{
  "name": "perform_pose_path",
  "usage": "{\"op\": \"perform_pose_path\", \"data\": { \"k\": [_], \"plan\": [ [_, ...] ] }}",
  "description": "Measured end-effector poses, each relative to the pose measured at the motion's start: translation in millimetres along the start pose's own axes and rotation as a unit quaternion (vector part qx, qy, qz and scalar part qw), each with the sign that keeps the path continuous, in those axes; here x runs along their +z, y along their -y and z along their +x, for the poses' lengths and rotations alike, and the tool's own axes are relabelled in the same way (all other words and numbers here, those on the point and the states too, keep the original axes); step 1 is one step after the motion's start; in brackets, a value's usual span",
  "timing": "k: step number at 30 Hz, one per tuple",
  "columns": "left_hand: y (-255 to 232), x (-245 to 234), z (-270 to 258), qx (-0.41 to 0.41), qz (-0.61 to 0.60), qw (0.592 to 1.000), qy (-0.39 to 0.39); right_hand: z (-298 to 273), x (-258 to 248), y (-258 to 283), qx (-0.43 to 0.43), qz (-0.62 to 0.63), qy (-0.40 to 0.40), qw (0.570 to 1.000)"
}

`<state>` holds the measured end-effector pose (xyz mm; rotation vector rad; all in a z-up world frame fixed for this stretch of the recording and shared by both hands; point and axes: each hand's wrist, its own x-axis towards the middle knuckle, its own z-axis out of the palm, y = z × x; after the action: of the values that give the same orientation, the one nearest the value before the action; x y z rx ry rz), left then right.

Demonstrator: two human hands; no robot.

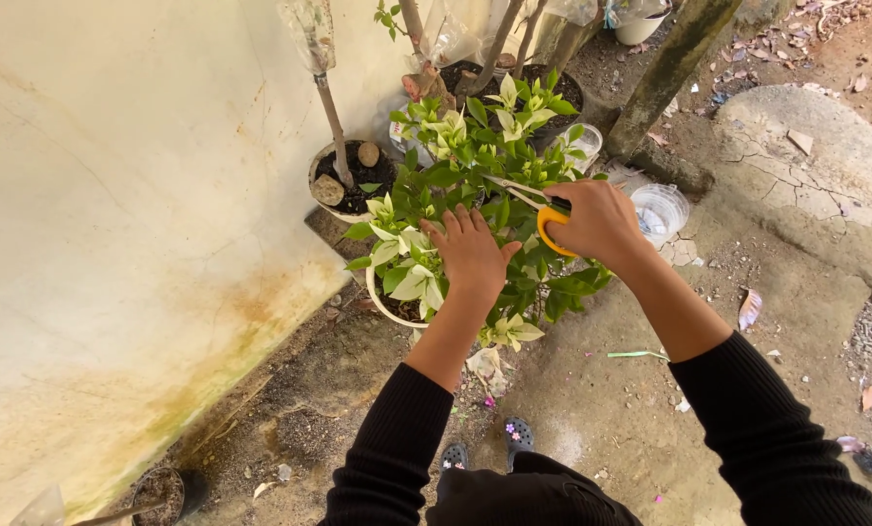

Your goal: Trimming branches and leaves from a potted bougainvillea plant using scissors.

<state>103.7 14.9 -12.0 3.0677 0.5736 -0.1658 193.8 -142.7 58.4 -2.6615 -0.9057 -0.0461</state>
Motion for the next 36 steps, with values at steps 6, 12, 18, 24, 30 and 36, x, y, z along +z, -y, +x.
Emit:
{"op": "perform_pose_path", "data": {
  "k": [6,12,18,24,30,36],
  "plan": [
    [0.6,-1.2,0.5,0.004,0.001,1.000,0.007,1.4,1.6,0.2,0.004,0.000,-0.006,1.000],
    [0.8,-1.9,-0.2,0.007,-0.002,1.000,0.002,-2.1,0.1,-3.9,0.040,-0.005,0.014,0.999],
    [-0.3,1.3,-3.1,0.011,-0.005,0.999,-0.031,-14.1,-6.0,0.8,0.029,0.075,-0.016,0.997],
    [0.4,-2.9,-7.5,0.007,-0.004,1.000,-0.025,-24.2,-10.5,6.1,0.037,0.065,0.054,0.996],
    [0.8,-4.5,-10.0,0.007,-0.003,0.999,-0.040,-18.1,16.5,-6.9,-0.006,0.064,0.010,0.998],
    [1.3,-9.8,-15.6,0.009,-0.001,1.000,-0.024,-33.6,5.4,-11.7,0.036,0.056,0.038,0.997]
  ]
}}
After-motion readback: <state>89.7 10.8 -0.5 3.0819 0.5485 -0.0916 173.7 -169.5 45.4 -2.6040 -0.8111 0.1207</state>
